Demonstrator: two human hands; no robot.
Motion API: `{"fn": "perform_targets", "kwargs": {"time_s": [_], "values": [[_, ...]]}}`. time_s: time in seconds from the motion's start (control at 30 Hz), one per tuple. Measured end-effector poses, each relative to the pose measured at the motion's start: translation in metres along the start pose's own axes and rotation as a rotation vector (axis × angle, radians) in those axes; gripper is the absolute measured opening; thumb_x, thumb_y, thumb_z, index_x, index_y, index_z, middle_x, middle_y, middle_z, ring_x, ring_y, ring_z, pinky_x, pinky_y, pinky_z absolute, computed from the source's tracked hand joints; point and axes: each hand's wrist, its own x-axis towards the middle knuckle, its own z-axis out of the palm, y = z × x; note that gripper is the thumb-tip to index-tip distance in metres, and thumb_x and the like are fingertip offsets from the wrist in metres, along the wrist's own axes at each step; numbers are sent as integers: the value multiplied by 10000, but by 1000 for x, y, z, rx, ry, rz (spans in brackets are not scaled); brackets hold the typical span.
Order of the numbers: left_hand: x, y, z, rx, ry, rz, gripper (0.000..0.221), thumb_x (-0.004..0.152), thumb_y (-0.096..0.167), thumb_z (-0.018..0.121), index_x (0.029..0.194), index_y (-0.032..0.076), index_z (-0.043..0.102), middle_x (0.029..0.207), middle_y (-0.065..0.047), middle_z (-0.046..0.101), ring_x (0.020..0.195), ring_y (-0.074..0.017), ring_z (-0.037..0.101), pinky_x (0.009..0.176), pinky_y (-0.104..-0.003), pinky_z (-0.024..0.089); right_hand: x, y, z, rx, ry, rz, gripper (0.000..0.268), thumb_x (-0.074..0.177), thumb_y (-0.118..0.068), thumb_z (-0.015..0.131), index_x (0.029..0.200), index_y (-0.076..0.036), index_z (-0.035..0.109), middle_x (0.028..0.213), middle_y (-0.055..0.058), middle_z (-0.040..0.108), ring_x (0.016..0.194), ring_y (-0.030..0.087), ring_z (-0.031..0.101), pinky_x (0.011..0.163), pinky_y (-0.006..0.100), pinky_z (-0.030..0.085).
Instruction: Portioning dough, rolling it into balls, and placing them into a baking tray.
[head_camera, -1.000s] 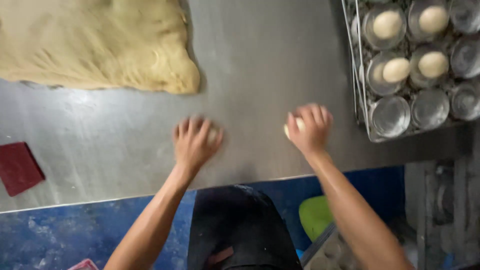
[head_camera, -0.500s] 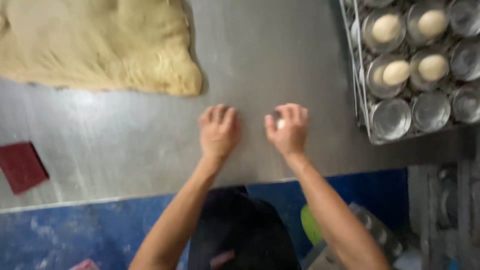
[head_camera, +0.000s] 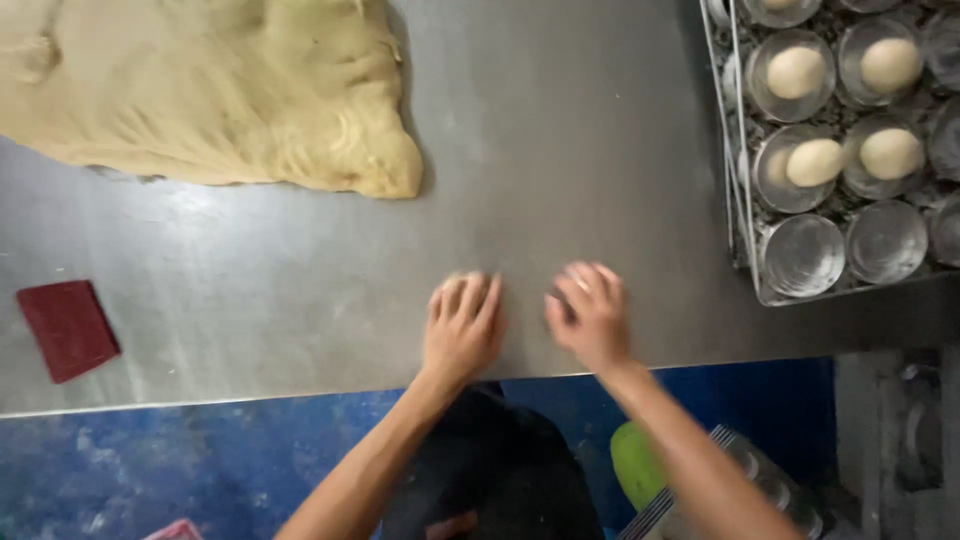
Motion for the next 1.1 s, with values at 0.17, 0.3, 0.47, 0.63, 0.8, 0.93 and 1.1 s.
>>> {"fn": "perform_targets", "kwargs": {"time_s": [0.17,0.3,0.47,0.63,0.8,0.93,1.1], "values": [[12,-64,3,-13,-56,-22,213,918,249,733,1090,136,679,1153,-94,631,1061,-340,578,875,-482,466,8,62,-6,-51,-82,123,205,857,-220,772,969,-84,665,1056,120,630,1049,330,577,905,505,452],[41,-20,22,43,69,-101,306,874,246,728,1140,102,678,1192,-110,624,1141,-342,580,962,-493,477,39,11,17,50,-4,199,251,889,-229,783,1006,-59,641,1077,125,625,1055,328,587,928,499,453],[-29,-53,19,-13,-8,-27,314,851,243,753,1109,83,673,1137,-122,631,1051,-347,575,873,-481,461,-19,50,-13,-19,-116,92,215,858,-239,749,976,-85,657,1049,114,634,1059,337,584,941,500,447],[38,-41,19,-37,56,-60,242,904,206,743,1108,110,658,1143,-92,625,1084,-329,578,900,-489,458,16,48,12,-56,-120,273,198,912,-251,750,964,-79,665,997,118,607,1002,307,565,884,513,430],[-25,-28,4,-27,-62,74,346,815,180,704,1152,106,687,1191,-127,637,1137,-328,581,926,-476,463,-18,11,-14,99,-69,143,204,862,-232,709,1017,-108,663,1151,114,627,1149,358,562,983,501,463],[0,-77,8,3,-119,16,244,903,231,762,1104,103,706,1091,-145,638,958,-347,544,799,-491,434,-11,60,-9,-125,-167,161,269,850,-283,779,989,-76,677,1024,126,607,984,312,561,829,526,426],[49,-35,37,23,75,-93,316,895,216,747,1177,96,672,1216,-117,641,1167,-335,577,1001,-478,464,37,8,12,32,-10,253,258,936,-237,752,1078,-54,638,1139,132,600,1118,338,555,947,512,451]]}}
